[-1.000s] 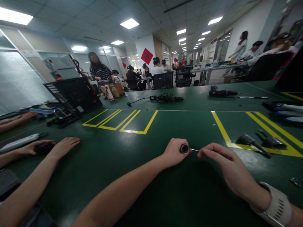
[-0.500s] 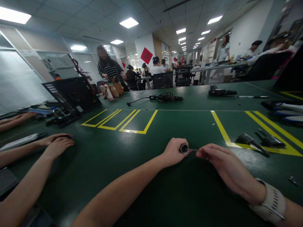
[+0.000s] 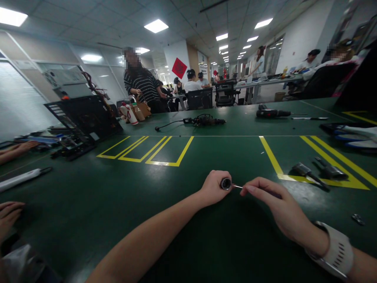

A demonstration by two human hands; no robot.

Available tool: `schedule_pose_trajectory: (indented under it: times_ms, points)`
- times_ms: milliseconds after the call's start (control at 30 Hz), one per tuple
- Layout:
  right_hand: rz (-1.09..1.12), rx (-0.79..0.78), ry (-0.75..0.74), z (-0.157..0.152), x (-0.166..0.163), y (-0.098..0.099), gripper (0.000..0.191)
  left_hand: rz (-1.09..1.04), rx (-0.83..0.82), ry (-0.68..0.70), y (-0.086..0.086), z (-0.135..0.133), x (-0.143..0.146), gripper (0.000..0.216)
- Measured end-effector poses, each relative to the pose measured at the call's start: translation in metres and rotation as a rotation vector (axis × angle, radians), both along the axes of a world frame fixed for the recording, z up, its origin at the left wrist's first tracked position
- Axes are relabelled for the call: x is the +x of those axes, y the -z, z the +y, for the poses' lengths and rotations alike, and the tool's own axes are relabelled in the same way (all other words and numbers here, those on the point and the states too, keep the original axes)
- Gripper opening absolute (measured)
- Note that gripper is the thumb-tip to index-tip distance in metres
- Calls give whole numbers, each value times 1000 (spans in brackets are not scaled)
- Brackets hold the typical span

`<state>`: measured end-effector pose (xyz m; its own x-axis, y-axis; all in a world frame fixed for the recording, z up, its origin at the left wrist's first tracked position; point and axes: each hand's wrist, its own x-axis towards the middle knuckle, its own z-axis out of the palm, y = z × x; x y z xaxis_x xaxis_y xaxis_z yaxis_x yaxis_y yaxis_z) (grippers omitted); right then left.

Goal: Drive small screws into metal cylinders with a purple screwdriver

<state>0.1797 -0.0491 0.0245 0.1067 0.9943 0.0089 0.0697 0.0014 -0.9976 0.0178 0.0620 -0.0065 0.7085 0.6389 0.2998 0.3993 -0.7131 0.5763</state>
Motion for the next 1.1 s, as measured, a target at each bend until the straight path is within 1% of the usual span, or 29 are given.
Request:
schedule_pose_trajectory:
  times_ms: [167,267,333,433,533,600,733,900,1100]
  points:
    - [204,-62,19,9,1,4,21,4,-30,54,-3,-1,-1,16]
    - [266,-80,20,10,1,6,21,-4,-34,57,-2,-1,-1,18]
    - [247,-62,27,9,2,5,21,-29,-31,56,-1,0,0,18]
    - [149,-12,31,5,1,2,20,-51,3,63,2,1,0,17]
    - [62,13,4,2,1,1,18,-36,53,59,2,1,0,16]
    - [43,15,-10,2,2,1,17,-11,60,48,0,0,0,15]
    - [88,2,-3,7,3,0,21,30,7,54,-4,-2,0,16]
    - [167,3,27,9,6,-2,20,-2,-39,37,-6,-1,-1,18]
    - [167,51,39,5,4,0,20,-3,-91,25,-6,-1,0,18]
